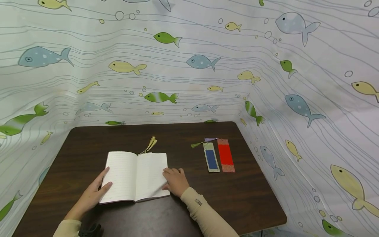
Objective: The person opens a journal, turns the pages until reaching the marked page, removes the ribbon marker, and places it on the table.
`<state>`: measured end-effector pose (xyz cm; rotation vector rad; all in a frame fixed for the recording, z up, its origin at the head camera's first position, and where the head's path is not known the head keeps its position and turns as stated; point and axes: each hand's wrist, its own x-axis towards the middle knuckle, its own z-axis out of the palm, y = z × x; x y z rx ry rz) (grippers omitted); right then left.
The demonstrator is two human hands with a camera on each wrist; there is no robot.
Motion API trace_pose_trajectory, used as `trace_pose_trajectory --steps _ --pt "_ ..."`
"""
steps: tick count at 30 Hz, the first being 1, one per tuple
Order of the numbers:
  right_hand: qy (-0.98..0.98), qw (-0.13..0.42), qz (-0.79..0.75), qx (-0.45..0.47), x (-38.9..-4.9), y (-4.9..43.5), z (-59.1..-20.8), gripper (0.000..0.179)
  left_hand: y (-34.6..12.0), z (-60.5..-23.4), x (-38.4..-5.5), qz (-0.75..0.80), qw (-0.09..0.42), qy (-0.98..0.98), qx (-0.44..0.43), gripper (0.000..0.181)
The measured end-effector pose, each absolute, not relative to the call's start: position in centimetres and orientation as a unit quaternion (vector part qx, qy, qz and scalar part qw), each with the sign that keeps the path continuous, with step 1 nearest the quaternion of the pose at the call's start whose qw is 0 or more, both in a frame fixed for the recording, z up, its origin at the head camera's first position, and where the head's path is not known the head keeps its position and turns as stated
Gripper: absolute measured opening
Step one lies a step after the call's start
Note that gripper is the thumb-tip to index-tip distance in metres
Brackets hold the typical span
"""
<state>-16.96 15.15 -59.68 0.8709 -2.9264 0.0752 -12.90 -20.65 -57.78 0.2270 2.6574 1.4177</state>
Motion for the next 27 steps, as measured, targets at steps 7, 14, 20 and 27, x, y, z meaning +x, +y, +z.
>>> trace_pose_trajectory --steps 7,14,20,27 --pt "-0.953 0.093 0.092 0.274 -17.0 14.7 -59.4 0.067 -20.6 -57.8 -12.9 0.464 0.066 0.881 0.068 0.076" --pt "-0.941 0.100 0.202 0.252 -17.0 14.1 -58.6 0.082 -20.6 -57.8 -13.0 0.469 0.071 0.878 0.064 0.077" --pt "-0.902 0.066 0.308 0.294 -16.8 13.0 -57.3 0.097 -20.6 -57.8 -13.0 0.471 0.073 0.877 0.063 0.077" --pt "-0.906 0.017 0.244 0.344 -15.9 11.4 -56.0 0.096 -20.6 -57.8 -13.1 0.470 0.076 0.877 0.059 0.077"
